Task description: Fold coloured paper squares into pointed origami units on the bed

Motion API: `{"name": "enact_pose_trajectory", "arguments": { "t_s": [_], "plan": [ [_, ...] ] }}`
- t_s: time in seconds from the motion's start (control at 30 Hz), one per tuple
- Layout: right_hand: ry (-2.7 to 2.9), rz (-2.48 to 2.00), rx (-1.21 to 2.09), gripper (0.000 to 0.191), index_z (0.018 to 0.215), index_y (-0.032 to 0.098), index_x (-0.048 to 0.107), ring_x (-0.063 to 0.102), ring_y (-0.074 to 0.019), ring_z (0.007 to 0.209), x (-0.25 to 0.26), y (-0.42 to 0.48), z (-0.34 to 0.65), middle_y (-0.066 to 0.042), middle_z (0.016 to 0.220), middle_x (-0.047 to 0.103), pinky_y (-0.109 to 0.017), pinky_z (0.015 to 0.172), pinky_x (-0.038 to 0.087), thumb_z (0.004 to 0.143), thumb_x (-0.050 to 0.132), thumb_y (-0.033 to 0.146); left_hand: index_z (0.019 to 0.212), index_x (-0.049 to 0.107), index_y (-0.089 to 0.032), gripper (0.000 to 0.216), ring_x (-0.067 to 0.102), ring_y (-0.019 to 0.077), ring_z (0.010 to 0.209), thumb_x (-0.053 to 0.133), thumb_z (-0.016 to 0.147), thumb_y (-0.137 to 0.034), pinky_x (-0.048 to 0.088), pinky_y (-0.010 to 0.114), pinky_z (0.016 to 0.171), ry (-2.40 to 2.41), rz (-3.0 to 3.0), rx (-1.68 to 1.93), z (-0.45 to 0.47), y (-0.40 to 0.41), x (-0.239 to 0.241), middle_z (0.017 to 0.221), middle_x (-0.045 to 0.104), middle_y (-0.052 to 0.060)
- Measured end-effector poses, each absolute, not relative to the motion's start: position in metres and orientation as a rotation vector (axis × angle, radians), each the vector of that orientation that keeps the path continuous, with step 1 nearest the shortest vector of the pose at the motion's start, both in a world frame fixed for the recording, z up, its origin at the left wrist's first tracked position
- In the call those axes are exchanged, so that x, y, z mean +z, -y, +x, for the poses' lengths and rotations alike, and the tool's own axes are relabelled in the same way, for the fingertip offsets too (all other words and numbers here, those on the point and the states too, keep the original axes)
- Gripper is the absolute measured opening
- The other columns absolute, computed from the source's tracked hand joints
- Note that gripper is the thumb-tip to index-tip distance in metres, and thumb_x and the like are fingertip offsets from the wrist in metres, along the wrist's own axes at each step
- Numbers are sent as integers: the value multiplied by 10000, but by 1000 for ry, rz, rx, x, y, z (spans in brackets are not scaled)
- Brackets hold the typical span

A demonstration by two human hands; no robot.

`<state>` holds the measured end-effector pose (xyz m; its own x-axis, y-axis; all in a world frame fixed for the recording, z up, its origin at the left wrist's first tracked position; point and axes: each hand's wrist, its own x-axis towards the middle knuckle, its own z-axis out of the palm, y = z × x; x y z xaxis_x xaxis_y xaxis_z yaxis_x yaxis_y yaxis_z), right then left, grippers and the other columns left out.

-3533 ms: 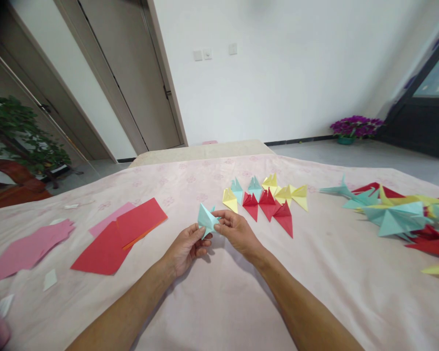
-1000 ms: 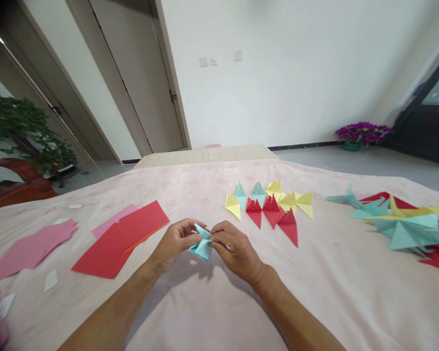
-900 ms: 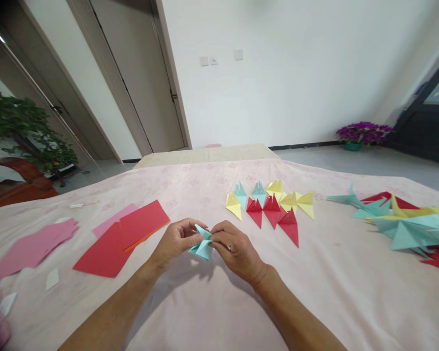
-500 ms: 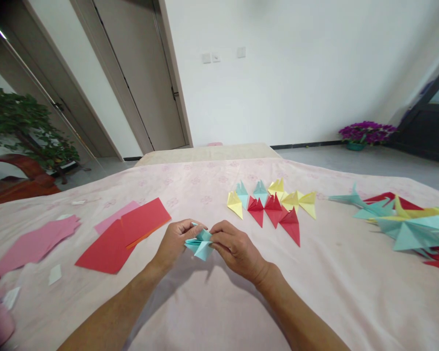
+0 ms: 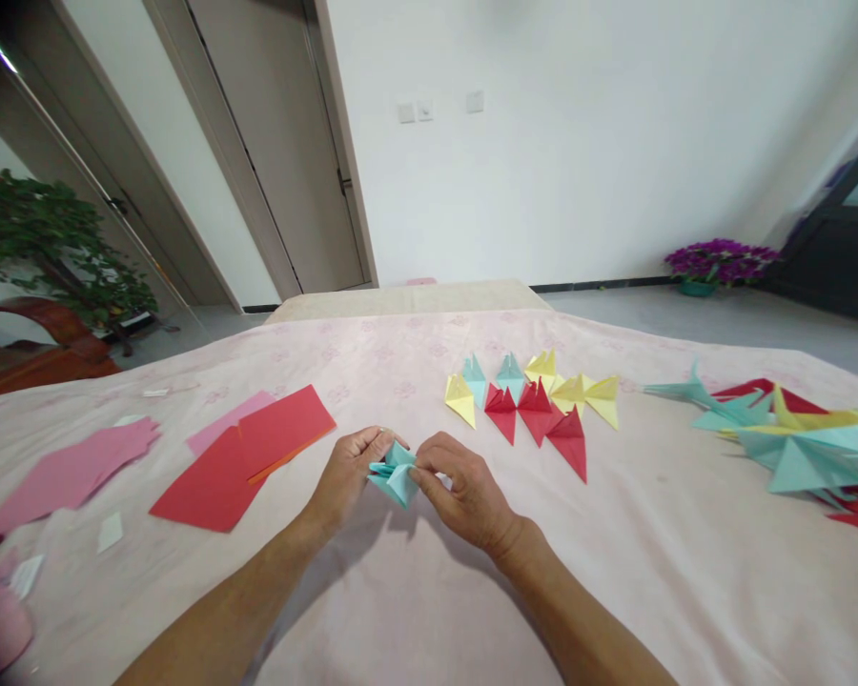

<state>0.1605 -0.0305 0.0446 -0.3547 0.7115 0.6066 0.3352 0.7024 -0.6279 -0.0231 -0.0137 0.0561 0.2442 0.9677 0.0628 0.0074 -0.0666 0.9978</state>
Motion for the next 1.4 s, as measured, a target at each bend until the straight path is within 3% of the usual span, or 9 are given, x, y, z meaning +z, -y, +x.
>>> {"name": "enact_pose_trajectory", "arguments": {
  "t_s": [0.13,0.2,0.3,0.43,0.53,0.63,0.9,1.2,1.4],
  "plan": [
    [1892,-862,453,189,762,198,593,579,-167,740,42,29,159,-44,772,612,-303,679,481,941,544,234,1115,623,-169,532,642,169,714,457,897,-625,521,247,583,-906,1288,1073,-24,17,57,950,680,84],
    [1833,-899,423,197,743,201,569,569,-162,720,40,28,160,-37,758,604,-300,665,475,937,550,233,1217,559,-194,580,663,182,783,420,896,-657,555,283,638,-800,1304,1085,-25,18,58,1158,631,125],
    [1783,-946,376,201,732,204,547,551,-156,700,37,25,162,-28,742,596,-295,650,461,931,560,225,1283,521,-220,585,662,180,827,576,845,-605,566,306,717,-718,1422,1058,-27,19,59,1274,568,135],
    [1792,-947,360,194,739,203,555,544,-159,707,37,25,161,-30,743,592,-297,653,457,932,559,223,1194,604,-256,476,648,180,923,761,759,-368,549,265,745,-836,1667,1144,-25,20,58,1442,445,112],
    [1796,-931,368,204,732,203,561,544,-161,708,38,27,159,-32,740,589,-297,653,464,935,557,229,1048,691,-233,251,642,176,917,688,821,-340,544,242,703,-955,1744,1179,-22,22,58,1399,497,107],
    [1815,-921,381,215,729,203,571,548,-160,706,40,28,158,-32,735,590,-294,653,471,941,555,239,945,729,-223,169,637,189,938,645,854,-338,536,234,684,-1011,1788,1165,-22,21,61,1316,572,102],
    [1863,-875,406,174,774,205,610,565,-166,732,41,28,161,-39,762,601,-295,663,474,938,576,253,808,714,-205,155,644,195,952,620,881,-305,505,235,708,-1057,1861,1202,-28,16,60,1171,668,83],
    [1918,-824,416,170,764,200,594,558,-148,712,45,28,166,-27,756,582,-282,657,455,931,581,230,746,647,-188,174,636,157,816,620,889,-282,477,222,661,-983,2015,1251,-29,20,69,887,677,49],
    [1924,-815,428,166,776,198,597,565,-152,729,46,30,167,-35,770,587,-284,666,461,936,555,214,695,585,-177,226,631,138,764,643,877,-297,469,206,619,-976,1974,1292,-28,22,66,870,676,42]
  ]
}}
